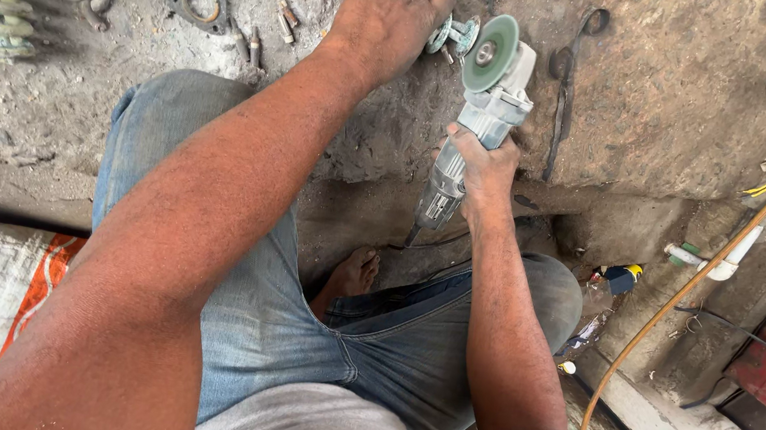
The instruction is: The person uses an angle grinder to smooth or cut various metal parts, including coil springs and small components, on a concrete floor. The person repeatedly picks up parts, grinds them while holding them with the left hand, and places them back down.
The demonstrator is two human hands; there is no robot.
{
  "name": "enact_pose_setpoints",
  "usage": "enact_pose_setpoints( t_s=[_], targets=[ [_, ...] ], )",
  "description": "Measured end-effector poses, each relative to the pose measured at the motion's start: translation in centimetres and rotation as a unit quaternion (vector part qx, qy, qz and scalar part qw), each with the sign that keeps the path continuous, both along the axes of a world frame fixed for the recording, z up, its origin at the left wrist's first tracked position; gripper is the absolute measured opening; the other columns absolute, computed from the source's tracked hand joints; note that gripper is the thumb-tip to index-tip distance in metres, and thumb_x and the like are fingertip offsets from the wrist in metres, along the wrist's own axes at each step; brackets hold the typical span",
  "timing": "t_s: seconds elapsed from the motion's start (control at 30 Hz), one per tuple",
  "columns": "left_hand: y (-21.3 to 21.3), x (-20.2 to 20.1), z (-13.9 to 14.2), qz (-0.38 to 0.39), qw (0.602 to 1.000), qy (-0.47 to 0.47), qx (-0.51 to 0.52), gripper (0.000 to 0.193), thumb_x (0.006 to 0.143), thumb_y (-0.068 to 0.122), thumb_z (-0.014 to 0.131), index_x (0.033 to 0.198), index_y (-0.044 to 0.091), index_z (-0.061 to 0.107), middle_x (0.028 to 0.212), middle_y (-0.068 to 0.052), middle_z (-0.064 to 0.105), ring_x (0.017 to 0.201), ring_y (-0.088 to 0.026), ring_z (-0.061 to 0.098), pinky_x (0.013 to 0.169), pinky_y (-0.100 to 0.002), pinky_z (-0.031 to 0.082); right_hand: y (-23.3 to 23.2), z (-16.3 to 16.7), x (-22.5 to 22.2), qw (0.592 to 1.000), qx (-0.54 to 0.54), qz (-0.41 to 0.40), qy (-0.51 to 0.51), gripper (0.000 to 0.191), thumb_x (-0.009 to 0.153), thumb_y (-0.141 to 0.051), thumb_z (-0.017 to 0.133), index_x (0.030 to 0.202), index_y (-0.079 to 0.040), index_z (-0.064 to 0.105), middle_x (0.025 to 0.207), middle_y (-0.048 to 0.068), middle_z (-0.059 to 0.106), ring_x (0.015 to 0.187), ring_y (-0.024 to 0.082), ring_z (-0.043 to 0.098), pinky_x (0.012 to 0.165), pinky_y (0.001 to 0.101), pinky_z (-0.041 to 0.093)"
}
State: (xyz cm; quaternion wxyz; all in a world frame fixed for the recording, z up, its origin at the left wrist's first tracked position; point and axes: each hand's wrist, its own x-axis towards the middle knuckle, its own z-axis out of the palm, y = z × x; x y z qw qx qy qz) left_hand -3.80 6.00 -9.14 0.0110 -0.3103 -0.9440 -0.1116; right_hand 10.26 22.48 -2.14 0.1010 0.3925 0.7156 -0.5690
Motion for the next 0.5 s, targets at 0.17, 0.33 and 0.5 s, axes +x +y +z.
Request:
enact_pose_setpoints(
  t_s=[0.17,0.33,0.5],
  targets=[
    [-0.2,0.1,0.2,-0.013,1.000,-0.001,0.013,0.027,0.095,0.019,0.065,0.122,0.013,0.066,0.126,-0.009,0.062,0.129,-0.023,0.051,0.106,-0.045,0.036,0.2,0.3,0.1,0.998,-0.011,-0.021,0.049,0.036,0.081,-0.014,0.078,0.108,0.004,0.064,0.089,0.013,0.071,0.073,0.019,0.076,0.069,0.0372,0.071],
    [-0.1,0.0,0.1,-0.010,1.000,-0.011,0.016,0.027,0.096,0.018,0.065,0.122,0.011,0.065,0.125,-0.009,0.062,0.128,-0.023,0.051,0.107,-0.045,0.036,-0.3,0.2,0.1,0.998,0.020,0.030,0.043,0.035,0.080,-0.013,0.076,0.108,0.004,0.065,0.087,0.014,0.071,0.071,0.019,0.075,0.066,0.0363,0.069],
    [0.1,0.0,0.1,-0.004,1.000,0.004,-0.022,0.032,0.092,0.017,0.066,0.123,0.013,0.064,0.123,-0.008,0.063,0.126,-0.022,0.052,0.105,-0.044,0.037,-0.8,0.2,-0.2,0.998,0.043,0.039,0.031,0.032,0.080,-0.011,0.075,0.107,0.003,0.065,0.084,0.012,0.070,0.068,0.017,0.074,0.062,0.0337,0.068]
  ],
)
